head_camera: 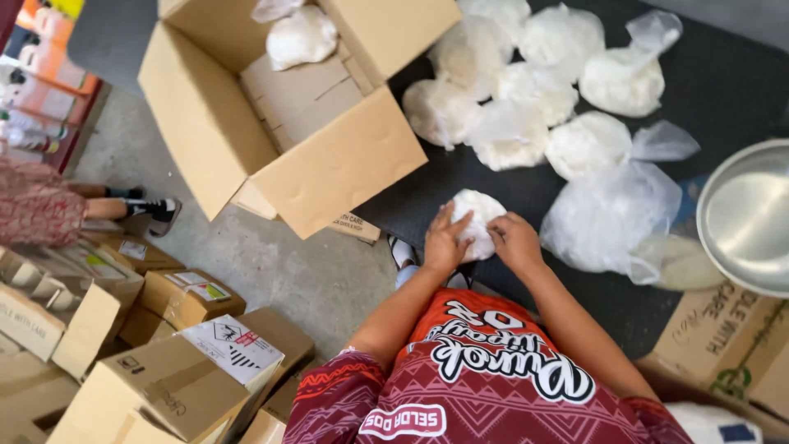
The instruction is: Packing and tying small plastic bags containing white powder into a cardboard box.
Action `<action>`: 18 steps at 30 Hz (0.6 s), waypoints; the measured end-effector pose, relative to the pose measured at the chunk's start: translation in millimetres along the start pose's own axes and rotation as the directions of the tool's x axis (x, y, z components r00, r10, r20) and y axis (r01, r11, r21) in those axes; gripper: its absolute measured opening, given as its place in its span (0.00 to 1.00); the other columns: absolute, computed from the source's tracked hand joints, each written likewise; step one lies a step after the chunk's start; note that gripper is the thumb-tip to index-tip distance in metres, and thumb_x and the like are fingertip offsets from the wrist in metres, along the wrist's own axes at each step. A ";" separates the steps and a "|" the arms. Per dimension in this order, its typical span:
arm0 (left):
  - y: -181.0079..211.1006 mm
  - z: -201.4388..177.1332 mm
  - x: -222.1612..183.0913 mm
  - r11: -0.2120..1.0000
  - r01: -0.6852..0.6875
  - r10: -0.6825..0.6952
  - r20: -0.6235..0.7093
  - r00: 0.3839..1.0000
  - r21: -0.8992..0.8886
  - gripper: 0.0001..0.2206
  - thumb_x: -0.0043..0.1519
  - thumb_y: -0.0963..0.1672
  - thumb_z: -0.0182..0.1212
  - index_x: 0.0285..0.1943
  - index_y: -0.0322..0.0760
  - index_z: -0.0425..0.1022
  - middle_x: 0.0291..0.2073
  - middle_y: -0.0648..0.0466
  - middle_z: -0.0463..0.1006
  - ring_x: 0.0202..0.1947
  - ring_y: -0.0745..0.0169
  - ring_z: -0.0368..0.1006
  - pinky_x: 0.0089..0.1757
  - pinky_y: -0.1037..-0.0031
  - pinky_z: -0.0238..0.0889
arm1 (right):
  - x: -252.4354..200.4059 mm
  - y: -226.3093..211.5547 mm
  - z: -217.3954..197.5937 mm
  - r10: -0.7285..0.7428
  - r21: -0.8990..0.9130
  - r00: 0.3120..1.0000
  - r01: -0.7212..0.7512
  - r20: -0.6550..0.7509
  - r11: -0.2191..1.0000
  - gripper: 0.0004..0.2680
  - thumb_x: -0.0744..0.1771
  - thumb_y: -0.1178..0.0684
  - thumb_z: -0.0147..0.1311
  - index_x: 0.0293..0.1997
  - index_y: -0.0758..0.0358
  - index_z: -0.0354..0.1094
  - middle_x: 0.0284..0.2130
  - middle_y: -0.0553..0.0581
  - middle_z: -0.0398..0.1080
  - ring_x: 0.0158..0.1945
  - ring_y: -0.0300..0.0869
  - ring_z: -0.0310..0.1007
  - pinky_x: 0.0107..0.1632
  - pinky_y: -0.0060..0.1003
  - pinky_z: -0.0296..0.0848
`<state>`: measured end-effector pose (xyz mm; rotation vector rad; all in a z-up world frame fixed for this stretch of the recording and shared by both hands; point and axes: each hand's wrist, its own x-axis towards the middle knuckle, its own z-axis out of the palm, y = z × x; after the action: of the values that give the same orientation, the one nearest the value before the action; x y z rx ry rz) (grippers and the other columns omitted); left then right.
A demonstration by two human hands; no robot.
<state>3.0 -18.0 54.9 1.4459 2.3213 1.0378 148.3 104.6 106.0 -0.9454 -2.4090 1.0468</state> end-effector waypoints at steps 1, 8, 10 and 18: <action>-2.5 1.5 -0.6 1.000 0.006 -0.006 -0.027 1.000 0.003 0.29 0.50 0.44 0.75 0.64 0.51 0.77 0.69 0.37 0.64 0.69 0.34 0.61 0.61 0.52 0.59 | 0.4 -1.6 -2.3 -0.027 -0.004 1.000 0.027 0.008 1.000 0.04 0.63 0.60 0.62 0.38 0.60 0.76 0.34 0.59 0.73 0.38 0.53 0.77 0.42 0.44 0.74; -4.8 -4.4 12.0 0.974 -0.003 -0.007 -0.043 0.999 -0.225 0.08 0.57 0.41 0.67 0.45 0.39 0.82 0.49 0.47 0.83 0.53 0.44 0.77 0.54 0.63 0.69 | 10.3 4.8 -0.9 -0.006 0.023 1.000 0.006 0.009 1.000 0.03 0.64 0.58 0.62 0.37 0.63 0.75 0.29 0.58 0.72 0.31 0.47 0.74 0.37 0.39 0.72; 6.5 -11.3 12.3 0.953 0.043 -0.062 -0.053 0.997 -0.300 0.08 0.59 0.41 0.66 0.46 0.38 0.82 0.45 0.45 0.83 0.49 0.42 0.78 0.51 0.63 0.71 | 9.8 1.8 -4.4 0.002 0.068 1.000 -0.003 0.007 0.998 0.04 0.64 0.58 0.62 0.39 0.63 0.76 0.29 0.57 0.72 0.29 0.44 0.73 0.35 0.36 0.72; 65.7 -99.4 59.9 0.801 0.083 -0.119 -0.022 0.993 -0.593 0.05 0.64 0.39 0.63 0.47 0.34 0.81 0.41 0.46 0.83 0.42 0.54 0.81 0.44 0.69 0.72 | 44.4 -61.0 -53.7 0.103 0.240 0.991 -0.080 -0.086 0.968 0.05 0.64 0.61 0.63 0.41 0.65 0.78 0.31 0.54 0.74 0.31 0.37 0.68 0.35 0.31 0.68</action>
<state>-32.1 5.9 181.3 1.0350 1.8172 1.6014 118.8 132.1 189.3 -1.0059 -2.1220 1.2568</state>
